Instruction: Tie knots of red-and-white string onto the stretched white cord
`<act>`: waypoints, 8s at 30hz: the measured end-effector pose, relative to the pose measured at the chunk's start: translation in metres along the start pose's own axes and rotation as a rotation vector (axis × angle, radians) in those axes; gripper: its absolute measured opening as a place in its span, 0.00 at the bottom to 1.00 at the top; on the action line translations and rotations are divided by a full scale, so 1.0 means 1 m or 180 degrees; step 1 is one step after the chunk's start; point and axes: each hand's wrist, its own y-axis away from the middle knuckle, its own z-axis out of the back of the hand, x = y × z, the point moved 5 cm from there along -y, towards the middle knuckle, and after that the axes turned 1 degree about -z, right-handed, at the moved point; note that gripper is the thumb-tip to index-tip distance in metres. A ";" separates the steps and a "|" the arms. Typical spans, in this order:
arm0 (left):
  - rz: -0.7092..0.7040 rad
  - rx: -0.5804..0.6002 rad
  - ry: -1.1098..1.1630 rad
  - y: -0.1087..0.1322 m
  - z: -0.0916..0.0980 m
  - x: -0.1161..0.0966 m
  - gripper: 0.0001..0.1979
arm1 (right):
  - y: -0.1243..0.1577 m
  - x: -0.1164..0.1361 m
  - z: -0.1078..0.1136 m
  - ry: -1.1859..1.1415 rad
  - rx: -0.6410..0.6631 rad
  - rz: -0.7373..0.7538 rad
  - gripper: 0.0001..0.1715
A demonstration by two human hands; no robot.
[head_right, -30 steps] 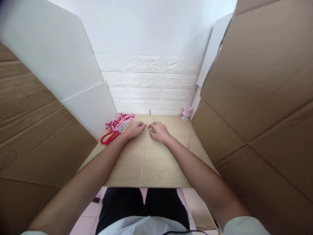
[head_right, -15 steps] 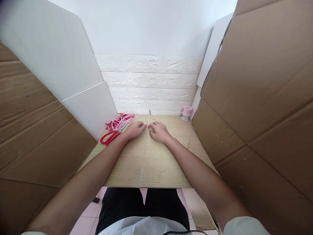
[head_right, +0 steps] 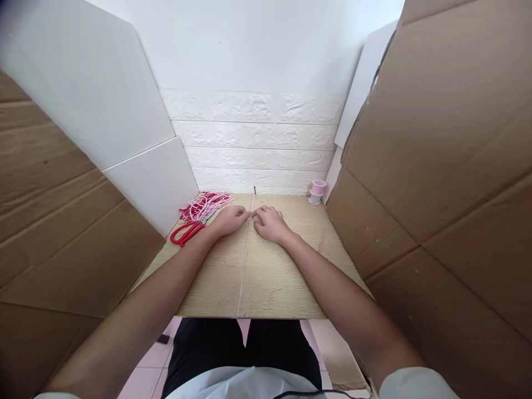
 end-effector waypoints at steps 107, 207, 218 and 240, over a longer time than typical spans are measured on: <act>-0.0633 0.0199 0.0556 0.011 0.015 -0.037 0.21 | -0.005 -0.002 0.010 -0.1520 -0.0609 -0.0055 0.21; 0.0261 0.0193 -0.0062 0.004 0.028 0.017 0.22 | -0.005 -0.038 0.042 -0.1225 -0.0635 -0.0912 0.21; 0.0442 0.0463 -0.0285 0.005 0.028 0.020 0.25 | -0.002 -0.039 0.048 -0.0293 -0.0186 -0.1188 0.11; 0.0394 0.0517 -0.0377 0.004 0.026 0.021 0.24 | -0.001 -0.062 0.041 -0.0066 0.0318 -0.0935 0.06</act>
